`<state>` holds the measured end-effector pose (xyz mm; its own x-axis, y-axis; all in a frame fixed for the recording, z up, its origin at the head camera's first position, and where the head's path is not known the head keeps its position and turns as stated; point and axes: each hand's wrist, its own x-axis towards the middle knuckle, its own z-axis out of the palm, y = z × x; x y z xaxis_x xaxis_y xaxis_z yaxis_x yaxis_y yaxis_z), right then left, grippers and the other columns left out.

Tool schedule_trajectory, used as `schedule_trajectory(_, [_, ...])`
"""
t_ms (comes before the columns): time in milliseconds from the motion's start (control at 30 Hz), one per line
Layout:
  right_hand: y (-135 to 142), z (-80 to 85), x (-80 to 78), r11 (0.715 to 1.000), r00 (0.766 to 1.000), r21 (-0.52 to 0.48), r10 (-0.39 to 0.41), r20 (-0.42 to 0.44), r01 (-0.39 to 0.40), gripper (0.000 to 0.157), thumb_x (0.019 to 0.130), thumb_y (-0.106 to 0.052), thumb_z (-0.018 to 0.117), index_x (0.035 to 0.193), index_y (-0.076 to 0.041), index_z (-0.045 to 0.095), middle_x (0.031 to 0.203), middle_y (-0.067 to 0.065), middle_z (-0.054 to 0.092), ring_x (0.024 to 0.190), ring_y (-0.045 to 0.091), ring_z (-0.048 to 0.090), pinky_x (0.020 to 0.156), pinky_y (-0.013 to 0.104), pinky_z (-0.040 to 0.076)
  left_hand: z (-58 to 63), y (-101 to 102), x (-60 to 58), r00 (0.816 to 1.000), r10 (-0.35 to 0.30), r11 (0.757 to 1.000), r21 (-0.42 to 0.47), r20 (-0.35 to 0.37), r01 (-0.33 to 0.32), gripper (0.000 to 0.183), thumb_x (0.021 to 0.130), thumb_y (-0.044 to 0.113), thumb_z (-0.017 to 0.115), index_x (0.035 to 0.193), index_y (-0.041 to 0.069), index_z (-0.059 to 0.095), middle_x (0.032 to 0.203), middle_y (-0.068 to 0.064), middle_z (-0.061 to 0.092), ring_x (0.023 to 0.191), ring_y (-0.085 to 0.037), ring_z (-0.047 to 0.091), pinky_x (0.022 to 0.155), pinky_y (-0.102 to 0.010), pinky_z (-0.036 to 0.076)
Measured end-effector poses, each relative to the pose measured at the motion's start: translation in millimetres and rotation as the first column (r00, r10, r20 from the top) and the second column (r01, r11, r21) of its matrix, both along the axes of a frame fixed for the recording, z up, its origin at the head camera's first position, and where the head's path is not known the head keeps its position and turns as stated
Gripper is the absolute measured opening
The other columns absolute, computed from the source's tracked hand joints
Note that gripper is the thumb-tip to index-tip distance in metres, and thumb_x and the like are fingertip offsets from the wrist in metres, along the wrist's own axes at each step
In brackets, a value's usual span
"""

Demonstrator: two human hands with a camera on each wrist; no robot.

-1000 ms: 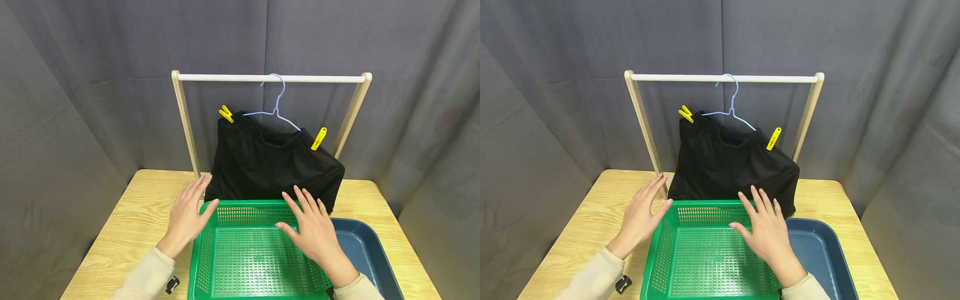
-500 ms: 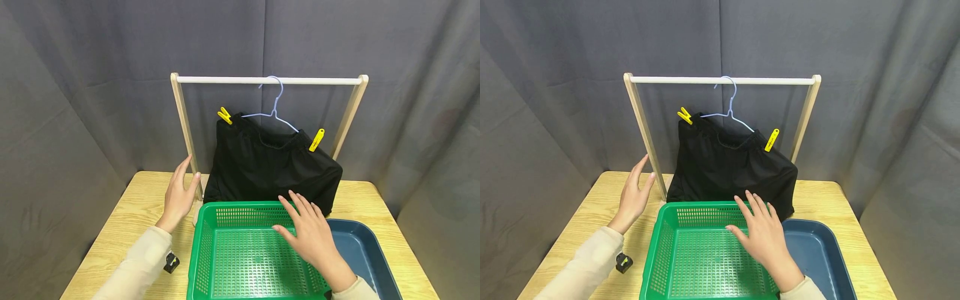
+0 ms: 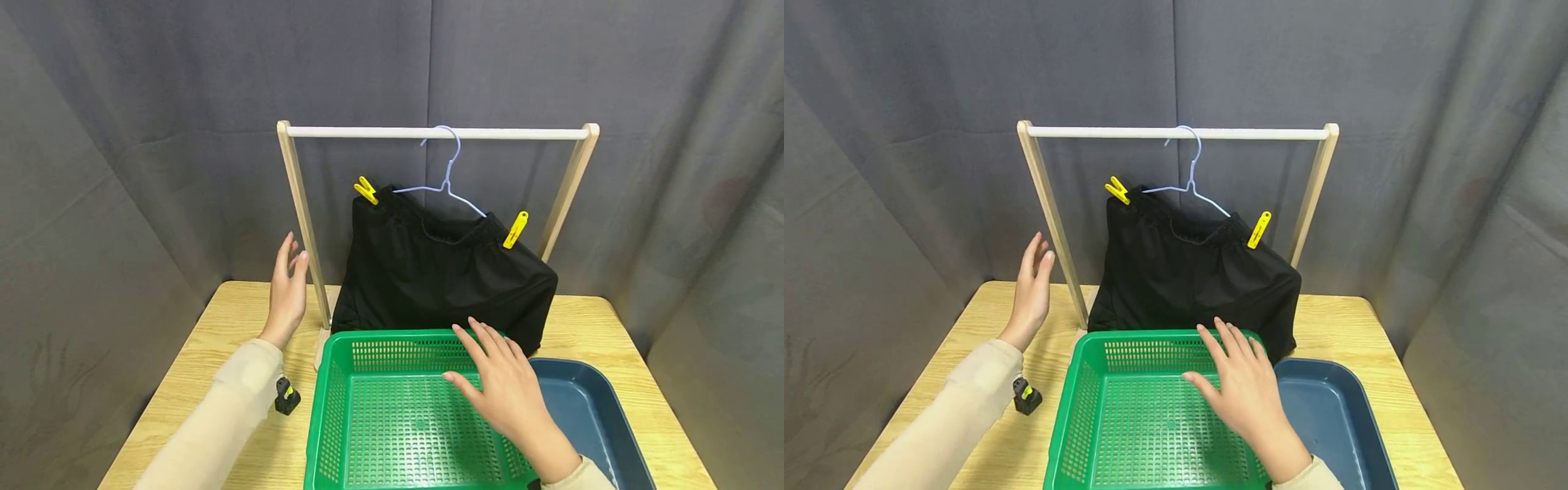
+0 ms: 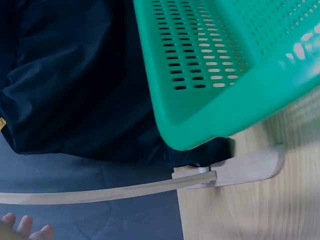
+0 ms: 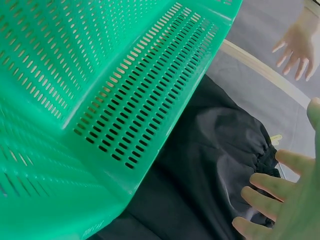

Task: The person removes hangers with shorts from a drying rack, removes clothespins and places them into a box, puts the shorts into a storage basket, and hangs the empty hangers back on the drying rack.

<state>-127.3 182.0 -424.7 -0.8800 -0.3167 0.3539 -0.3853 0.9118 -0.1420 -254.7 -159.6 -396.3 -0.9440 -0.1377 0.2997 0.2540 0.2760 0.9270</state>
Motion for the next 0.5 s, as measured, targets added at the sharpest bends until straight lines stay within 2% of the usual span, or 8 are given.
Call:
schedule_trajectory(300, [-3.0, 0.1, 2.3, 1.0, 1.0, -0.02, 0.011, -0.002, -0.011, 0.072, 0.092, -0.058, 0.06, 0.152, -0.022, 0.041, 0.153, 0.006, 0.042, 0.135, 0.029, 0.044, 0.108, 0.05, 0.034, 7.2, -3.7, -24.2, 0.999, -0.021, 0.99, 0.138, 0.045, 0.014, 0.058, 0.108, 0.035, 0.038, 0.159, 0.015, 0.02, 0.161, -0.01, 0.023, 0.148, -0.022, 0.022, 0.118, -0.038, 0.019])
schedule_trajectory(400, [-4.0, 0.4, 2.5, 1.0, 1.0, -0.025, 0.017, -0.011, -0.017, 0.071, 0.092, -0.057, 0.061, 0.151, -0.022, 0.043, 0.152, 0.006, 0.043, 0.133, 0.029, 0.046, 0.107, 0.05, 0.035, 14.2, -5.9, -27.3, 0.997, -0.052, 0.988, 0.149, 0.064, 0.042, 0.057, 0.108, 0.033, 0.038, 0.158, 0.013, 0.02, 0.161, -0.01, 0.024, 0.147, -0.022, 0.022, 0.118, -0.036, 0.019])
schedule_trajectory(500, [-4.9, 0.5, 2.6, 0.999, 0.999, -0.03, 0.022, -0.024, -0.022, 0.07, 0.092, -0.057, 0.062, 0.15, -0.022, 0.045, 0.15, 0.005, 0.045, 0.131, 0.029, 0.048, 0.106, 0.05, 0.036, 26.4, -6.4, -24.9, 0.993, -0.096, 0.985, 0.152, 0.072, 0.084, 0.056, 0.108, 0.026, 0.038, 0.158, 0.008, 0.019, 0.161, -0.013, 0.024, 0.147, -0.024, 0.022, 0.118, -0.036, 0.019])
